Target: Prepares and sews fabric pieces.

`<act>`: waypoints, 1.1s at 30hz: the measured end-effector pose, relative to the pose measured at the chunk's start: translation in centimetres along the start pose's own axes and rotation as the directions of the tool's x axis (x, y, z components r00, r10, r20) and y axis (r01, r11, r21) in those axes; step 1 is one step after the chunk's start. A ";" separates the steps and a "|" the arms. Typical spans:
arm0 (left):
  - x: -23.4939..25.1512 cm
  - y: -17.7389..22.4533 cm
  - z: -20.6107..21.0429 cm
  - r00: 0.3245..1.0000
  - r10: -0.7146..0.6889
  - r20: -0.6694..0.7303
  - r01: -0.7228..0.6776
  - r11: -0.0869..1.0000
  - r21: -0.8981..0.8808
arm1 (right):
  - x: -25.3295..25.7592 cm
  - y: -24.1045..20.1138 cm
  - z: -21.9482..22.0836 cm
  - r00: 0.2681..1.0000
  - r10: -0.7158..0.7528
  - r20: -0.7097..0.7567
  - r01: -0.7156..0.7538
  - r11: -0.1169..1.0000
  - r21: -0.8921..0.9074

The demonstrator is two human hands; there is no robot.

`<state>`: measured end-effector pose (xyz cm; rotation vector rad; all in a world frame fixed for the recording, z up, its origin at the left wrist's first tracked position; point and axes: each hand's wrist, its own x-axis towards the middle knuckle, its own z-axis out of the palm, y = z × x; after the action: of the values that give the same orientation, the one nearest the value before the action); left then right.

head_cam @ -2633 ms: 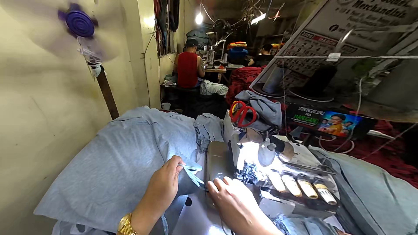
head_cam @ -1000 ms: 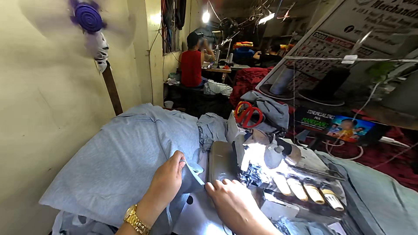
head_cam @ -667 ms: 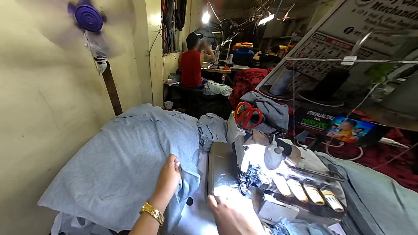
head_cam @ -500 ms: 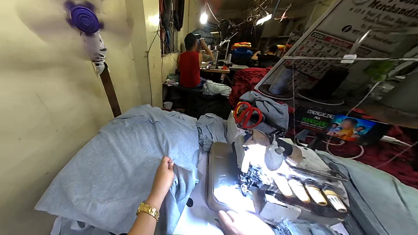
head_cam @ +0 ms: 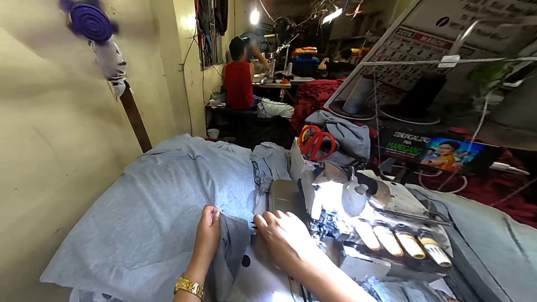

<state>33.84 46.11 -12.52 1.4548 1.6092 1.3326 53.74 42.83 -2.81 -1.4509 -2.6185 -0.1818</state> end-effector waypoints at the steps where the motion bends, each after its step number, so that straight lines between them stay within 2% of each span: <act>1: 0.0 -0.1 0.0 1.000 0.003 -0.002 -0.004 1.000 -0.010 | 0.3 -0.1 -0.2 0.999 -0.004 0.054 0.003 1.000 0.009; 6: -0.1 -0.4 0.2 0.999 0.031 -0.015 -0.032 0.999 -0.034 | 0.8 -0.1 0.0 0.997 -0.052 0.053 0.053 0.999 -0.006; 16: 0.0 -0.5 0.3 0.999 0.039 -0.029 -0.040 0.998 -0.041 | 1.2 0.6 1.7 0.963 -0.193 -0.186 0.172 0.977 -0.127; 18: 0.0 -0.3 0.3 1.000 0.004 -0.018 -0.004 0.999 -0.035 | 0.7 0.5 1.3 0.981 -0.163 -0.108 0.153 0.984 -0.091; 20: 0.0 0.0 0.1 0.999 -0.046 0.009 0.047 0.999 -0.027 | -0.3 -0.1 -0.4 0.993 -0.038 0.112 0.040 0.999 -0.019; 21: 0.1 0.1 0.1 0.998 -0.056 0.014 0.056 0.998 -0.014 | -0.9 -0.4 -1.7 0.960 0.047 0.276 -0.054 0.998 0.019; 22: 0.1 0.1 0.1 0.999 -0.051 0.011 0.051 0.999 -0.013 | -1.7 -0.4 -2.4 0.935 0.095 0.342 -0.116 0.993 0.039; 23: 0.0 0.1 0.1 0.999 -0.041 0.003 0.041 0.999 -0.020 | -3.0 -0.1 -2.5 0.950 0.102 0.295 -0.130 0.989 0.077; 26: -0.2 -0.1 0.3 0.999 0.009 -0.040 -0.011 0.998 -0.054 | -8.0 1.3 -2.1 0.998 0.061 0.001 -0.058 0.953 0.296; 27: -0.3 -0.1 0.2 0.998 0.025 -0.054 -0.028 0.998 -0.056 | -9.6 1.6 -2.5 0.995 0.086 -0.053 -0.061 0.927 0.370; 29: -0.5 -0.1 0.1 0.996 0.044 -0.071 -0.047 0.998 -0.040 | -13.2 2.7 -3.1 0.965 0.227 -0.131 -0.133 0.855 0.501; 31: -0.7 -0.3 0.1 0.995 0.071 -0.072 -0.074 0.997 -0.033 | -16.6 4.8 -3.1 0.875 0.420 -0.239 -0.208 0.773 0.599; 33: -0.7 -0.5 0.2 0.994 0.083 -0.069 -0.086 0.996 -0.038 | -19.3 7.3 -2.7 0.706 0.590 -0.391 -0.248 0.723 0.644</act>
<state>34.02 45.54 -13.21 1.4826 1.5689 1.4684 70.22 30.09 -3.43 -1.4498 -1.5787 0.1653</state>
